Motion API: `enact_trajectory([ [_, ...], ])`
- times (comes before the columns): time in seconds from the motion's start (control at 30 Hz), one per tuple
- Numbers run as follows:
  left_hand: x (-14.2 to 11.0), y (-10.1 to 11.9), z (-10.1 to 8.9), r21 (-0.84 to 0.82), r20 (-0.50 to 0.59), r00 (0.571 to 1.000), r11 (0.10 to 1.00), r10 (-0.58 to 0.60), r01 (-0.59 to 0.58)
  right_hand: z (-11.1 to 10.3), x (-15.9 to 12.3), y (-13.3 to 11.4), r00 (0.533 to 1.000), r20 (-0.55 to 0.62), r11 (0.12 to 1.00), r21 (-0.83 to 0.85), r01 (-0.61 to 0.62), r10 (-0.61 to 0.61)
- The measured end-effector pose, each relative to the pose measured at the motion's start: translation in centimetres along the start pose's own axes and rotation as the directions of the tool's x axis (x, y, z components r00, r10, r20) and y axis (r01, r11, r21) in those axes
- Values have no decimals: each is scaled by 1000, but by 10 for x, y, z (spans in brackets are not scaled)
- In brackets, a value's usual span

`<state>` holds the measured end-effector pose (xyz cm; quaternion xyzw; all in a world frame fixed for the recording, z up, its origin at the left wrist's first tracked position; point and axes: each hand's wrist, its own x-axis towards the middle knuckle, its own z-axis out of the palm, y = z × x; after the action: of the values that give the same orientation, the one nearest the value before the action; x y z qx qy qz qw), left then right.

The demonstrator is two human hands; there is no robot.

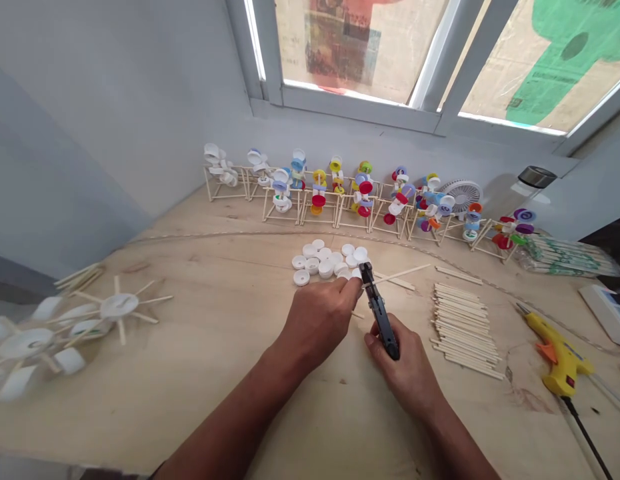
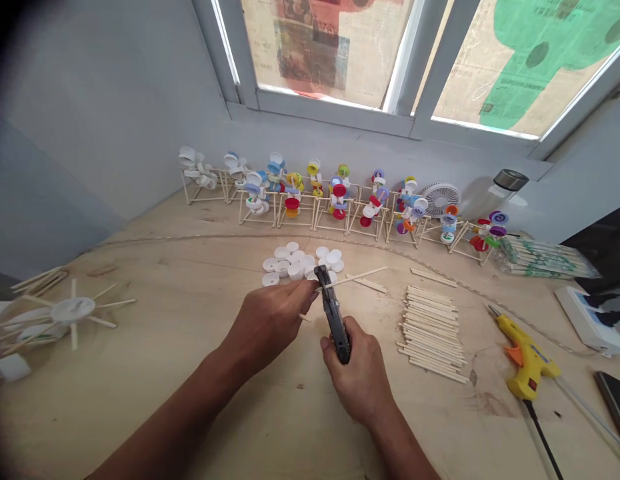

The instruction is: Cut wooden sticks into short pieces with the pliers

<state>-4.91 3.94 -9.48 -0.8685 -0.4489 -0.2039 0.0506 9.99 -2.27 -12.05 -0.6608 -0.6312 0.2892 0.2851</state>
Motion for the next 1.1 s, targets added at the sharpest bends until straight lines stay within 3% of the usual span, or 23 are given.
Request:
enact_trajectory([
  [0.4,2,-7,7,-43,-3,1000,999,-6,6,0,5,3,998,46,993,101,-53,49],
  [1.1,4,-11,9,-17,-28,999,1000,18,-19,0,11,4,996,88,997,62,-40,34],
])
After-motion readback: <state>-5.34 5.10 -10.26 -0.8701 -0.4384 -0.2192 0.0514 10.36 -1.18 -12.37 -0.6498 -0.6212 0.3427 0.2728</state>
